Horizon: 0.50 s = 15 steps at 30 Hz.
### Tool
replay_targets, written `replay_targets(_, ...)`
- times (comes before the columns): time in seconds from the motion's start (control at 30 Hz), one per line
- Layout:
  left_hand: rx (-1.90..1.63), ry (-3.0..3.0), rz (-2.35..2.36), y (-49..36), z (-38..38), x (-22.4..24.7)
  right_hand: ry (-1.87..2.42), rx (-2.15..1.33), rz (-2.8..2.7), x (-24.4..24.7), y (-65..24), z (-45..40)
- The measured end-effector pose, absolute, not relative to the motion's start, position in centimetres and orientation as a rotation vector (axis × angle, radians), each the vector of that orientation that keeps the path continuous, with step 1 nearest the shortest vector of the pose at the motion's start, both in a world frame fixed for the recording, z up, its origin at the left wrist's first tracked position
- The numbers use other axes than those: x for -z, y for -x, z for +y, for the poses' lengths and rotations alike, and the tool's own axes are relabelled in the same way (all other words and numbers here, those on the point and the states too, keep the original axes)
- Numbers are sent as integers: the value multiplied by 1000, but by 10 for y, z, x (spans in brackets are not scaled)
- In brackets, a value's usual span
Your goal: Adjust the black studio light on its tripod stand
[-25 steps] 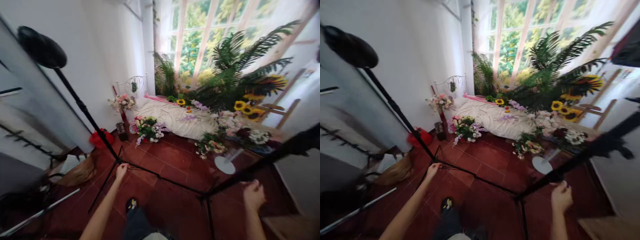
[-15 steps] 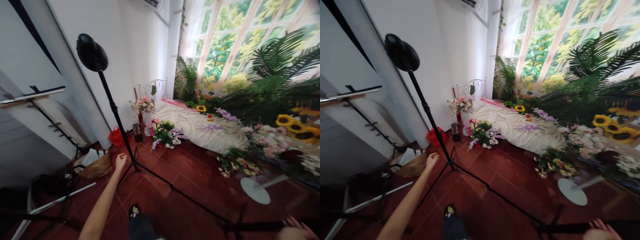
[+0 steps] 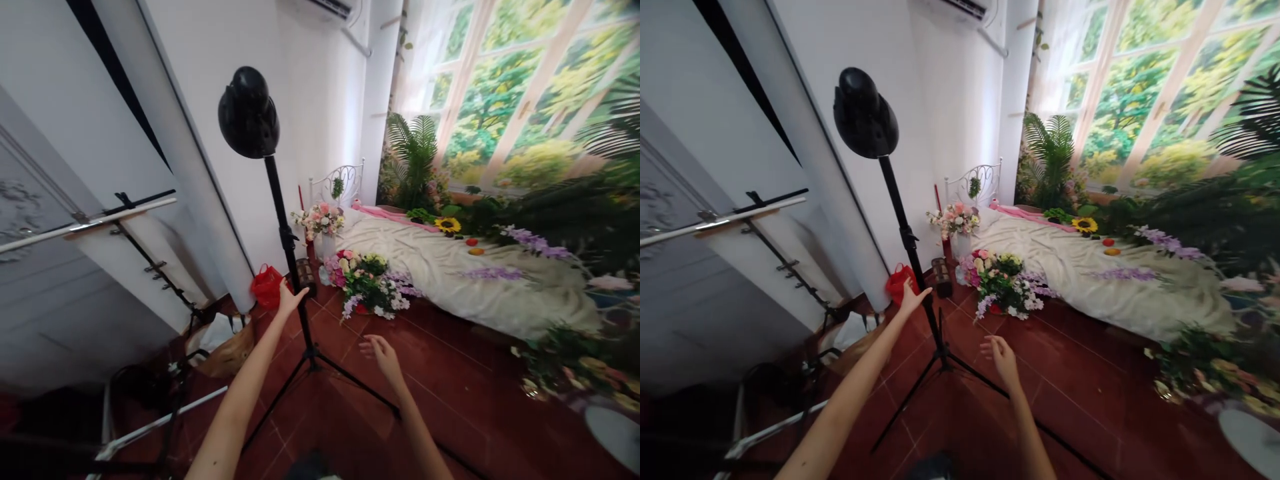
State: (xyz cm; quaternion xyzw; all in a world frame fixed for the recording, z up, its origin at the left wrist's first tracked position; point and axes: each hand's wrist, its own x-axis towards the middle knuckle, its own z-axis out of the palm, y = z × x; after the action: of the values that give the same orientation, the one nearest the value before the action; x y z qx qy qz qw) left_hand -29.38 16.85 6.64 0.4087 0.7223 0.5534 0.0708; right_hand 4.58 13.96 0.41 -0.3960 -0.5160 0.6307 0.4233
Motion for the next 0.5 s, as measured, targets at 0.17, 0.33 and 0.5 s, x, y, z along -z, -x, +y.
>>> replay_targets(0.17,-1735,-1345,2209,326,159,-76,918,-1620,-1440,-17,45,145)
replay_targets(0.33,-1768,-1390,2385,361,98,-74,901,-1625,-1614,-14,105,151)
replay_targets(0.5,-1890,-977,2594,396,48,-56,809,-1384,-1684,-3,168,173)
